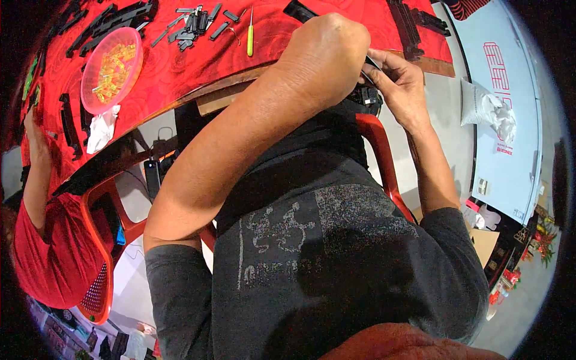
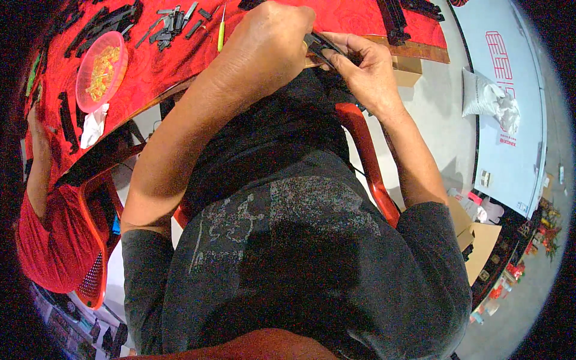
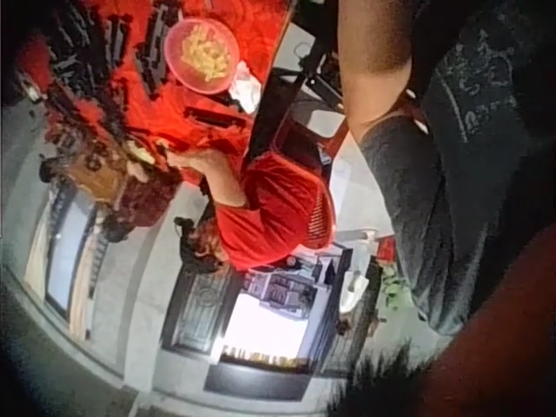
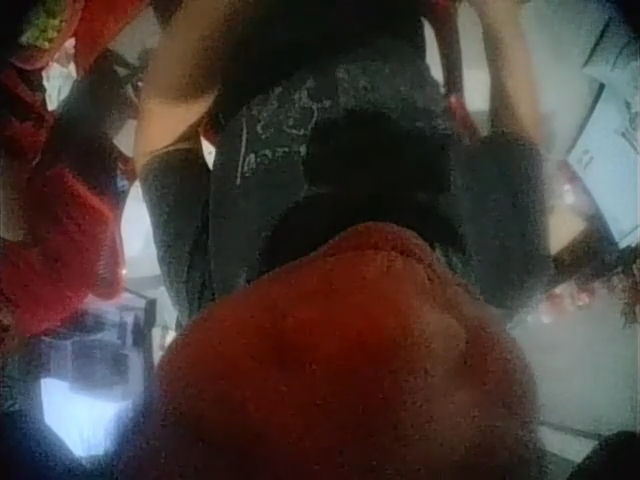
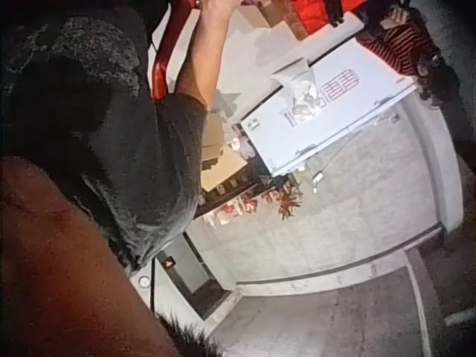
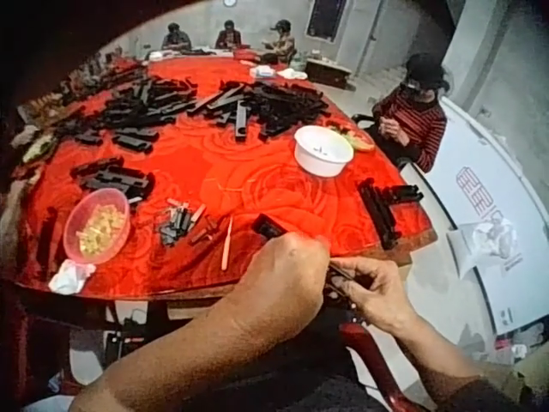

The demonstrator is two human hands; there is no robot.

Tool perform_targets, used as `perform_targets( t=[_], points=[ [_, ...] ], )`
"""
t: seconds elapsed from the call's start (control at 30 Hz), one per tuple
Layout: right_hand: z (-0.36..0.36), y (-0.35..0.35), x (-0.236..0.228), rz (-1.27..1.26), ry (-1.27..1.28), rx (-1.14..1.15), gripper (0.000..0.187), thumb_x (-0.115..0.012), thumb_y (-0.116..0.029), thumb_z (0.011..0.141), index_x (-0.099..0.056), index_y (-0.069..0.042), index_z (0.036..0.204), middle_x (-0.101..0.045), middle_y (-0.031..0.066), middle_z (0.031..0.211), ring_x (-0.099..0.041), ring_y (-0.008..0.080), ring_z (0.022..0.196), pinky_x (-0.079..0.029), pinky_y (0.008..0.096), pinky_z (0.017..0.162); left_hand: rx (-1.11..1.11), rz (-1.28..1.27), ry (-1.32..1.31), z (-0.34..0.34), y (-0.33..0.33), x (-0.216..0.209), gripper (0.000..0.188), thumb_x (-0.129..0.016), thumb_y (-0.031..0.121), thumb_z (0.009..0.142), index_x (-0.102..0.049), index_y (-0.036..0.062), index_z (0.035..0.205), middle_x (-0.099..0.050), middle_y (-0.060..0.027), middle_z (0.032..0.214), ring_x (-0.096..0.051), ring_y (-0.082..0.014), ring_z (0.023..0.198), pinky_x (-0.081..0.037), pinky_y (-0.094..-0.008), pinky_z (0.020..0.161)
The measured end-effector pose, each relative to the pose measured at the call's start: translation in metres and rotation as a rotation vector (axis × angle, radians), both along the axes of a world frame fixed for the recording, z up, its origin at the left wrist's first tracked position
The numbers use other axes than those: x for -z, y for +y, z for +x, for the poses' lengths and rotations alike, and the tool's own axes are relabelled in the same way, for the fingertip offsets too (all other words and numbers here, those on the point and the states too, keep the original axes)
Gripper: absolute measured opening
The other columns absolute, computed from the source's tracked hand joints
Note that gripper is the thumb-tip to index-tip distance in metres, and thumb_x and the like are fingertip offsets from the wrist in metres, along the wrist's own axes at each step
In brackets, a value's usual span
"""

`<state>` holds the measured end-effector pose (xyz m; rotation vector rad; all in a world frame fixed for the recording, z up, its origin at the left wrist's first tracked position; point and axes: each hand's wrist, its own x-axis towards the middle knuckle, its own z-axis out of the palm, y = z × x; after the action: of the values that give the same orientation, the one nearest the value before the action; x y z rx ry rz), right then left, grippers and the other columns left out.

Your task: The person assembles a plastic toy gun from plastic components and small screws at a table. The assembly is performed with a small screwdriver.

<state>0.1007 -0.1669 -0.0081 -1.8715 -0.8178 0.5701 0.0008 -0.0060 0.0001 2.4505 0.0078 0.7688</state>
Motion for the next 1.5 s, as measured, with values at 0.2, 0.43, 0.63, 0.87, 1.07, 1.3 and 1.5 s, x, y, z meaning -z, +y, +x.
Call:
perform_targets(
  t=[0.2, 0.43, 0.63, 0.87, 1.07, 1.3, 1.5],
  points=[
    [0.002, 0.002, -0.002, 0.015, -0.037, 0.012, 0.026, -0.063, -0.002, 0.088, -0.064, 0.003, 0.113, -0.07, 0.0039, 0.091, -0.064, 0.0075, 0.081, -0.051, 0.0222, 0.074, -0.091, -0.094, -0.021, 0.001, -0.004, 0.003, 0.016, -0.072, 0.009, 0.065, -0.063, -0.002, 0.072, -0.062, -0.0238, 0.068, -0.065, -0.0404, 0.07, -0.053, -0.0467, 0.064],
    [-0.002, 0.003, 0.004, 0.07, 0.007, 0.053, 0.025, -0.064, -0.002, 0.087, -0.065, 0.003, 0.112, -0.07, 0.0047, 0.093, -0.064, 0.0077, 0.081, -0.052, 0.0224, 0.074, -0.177, -0.148, -0.025, 0.005, -0.005, 0.007, 0.012, -0.064, 0.005, 0.067, -0.06, -0.0058, 0.069, -0.059, -0.0271, 0.064, -0.063, -0.0435, 0.067, -0.052, -0.0492, 0.064],
    [-0.002, 0.004, 0.009, 0.062, -0.104, 0.088, 0.025, -0.064, -0.003, 0.086, -0.066, 0.001, 0.11, -0.07, 0.0044, 0.091, -0.064, 0.0079, 0.082, -0.052, 0.0229, 0.074, -0.229, -0.173, -0.004, 0.008, -0.003, 0.009, 0.011, -0.065, 0.007, 0.065, -0.061, -0.0033, 0.066, -0.058, -0.0258, 0.062, -0.063, -0.0427, 0.066, -0.052, -0.0481, 0.064],
    [-0.004, 0.006, 0.008, 0.096, 0.024, 0.109, 0.023, -0.065, -0.004, 0.085, -0.067, 0.002, 0.108, -0.07, 0.0028, 0.086, -0.063, 0.0062, 0.077, -0.051, 0.0223, 0.071, -0.189, -0.216, -0.056, 0.016, 0.002, 0.015, 0.011, -0.065, 0.007, 0.064, -0.06, -0.0029, 0.063, -0.059, -0.0244, 0.062, -0.062, -0.0415, 0.064, -0.051, -0.0472, 0.061],
    [-0.006, 0.007, 0.012, 0.088, -0.076, 0.116, 0.022, -0.066, -0.004, 0.085, -0.068, 0.002, 0.106, -0.069, 0.0025, 0.086, -0.062, 0.006, 0.075, -0.05, 0.0224, 0.069, -0.232, -0.181, -0.028, 0.013, 0.002, 0.013, 0.012, -0.066, 0.007, 0.064, -0.061, -0.0035, 0.063, -0.058, -0.0253, 0.062, -0.063, -0.0414, 0.063, -0.052, -0.0469, 0.061],
    [-0.005, 0.009, 0.015, 0.086, -0.088, 0.144, 0.022, -0.068, -0.005, 0.084, -0.068, 0.002, 0.105, -0.07, 0.0033, 0.086, -0.062, 0.0068, 0.077, -0.051, 0.0231, 0.071, -0.284, -0.133, 0.044, 0.009, -0.003, 0.007, 0.011, -0.066, 0.008, 0.068, -0.063, -0.0027, 0.068, -0.06, -0.0253, 0.064, -0.064, -0.042, 0.066, -0.053, -0.0475, 0.063],
    [-0.001, 0.009, 0.023, 0.093, -0.107, 0.16, 0.022, -0.069, -0.006, 0.083, -0.069, 0.0, 0.104, -0.071, 0.0048, 0.088, -0.064, 0.008, 0.08, -0.051, 0.0244, 0.074, -0.318, -0.148, 0.074, 0.007, -0.003, 0.003, 0.01, -0.066, 0.008, 0.069, -0.063, -0.0015, 0.07, -0.061, -0.0253, 0.066, -0.064, -0.0426, 0.069, -0.053, -0.0492, 0.063]
  ],
)
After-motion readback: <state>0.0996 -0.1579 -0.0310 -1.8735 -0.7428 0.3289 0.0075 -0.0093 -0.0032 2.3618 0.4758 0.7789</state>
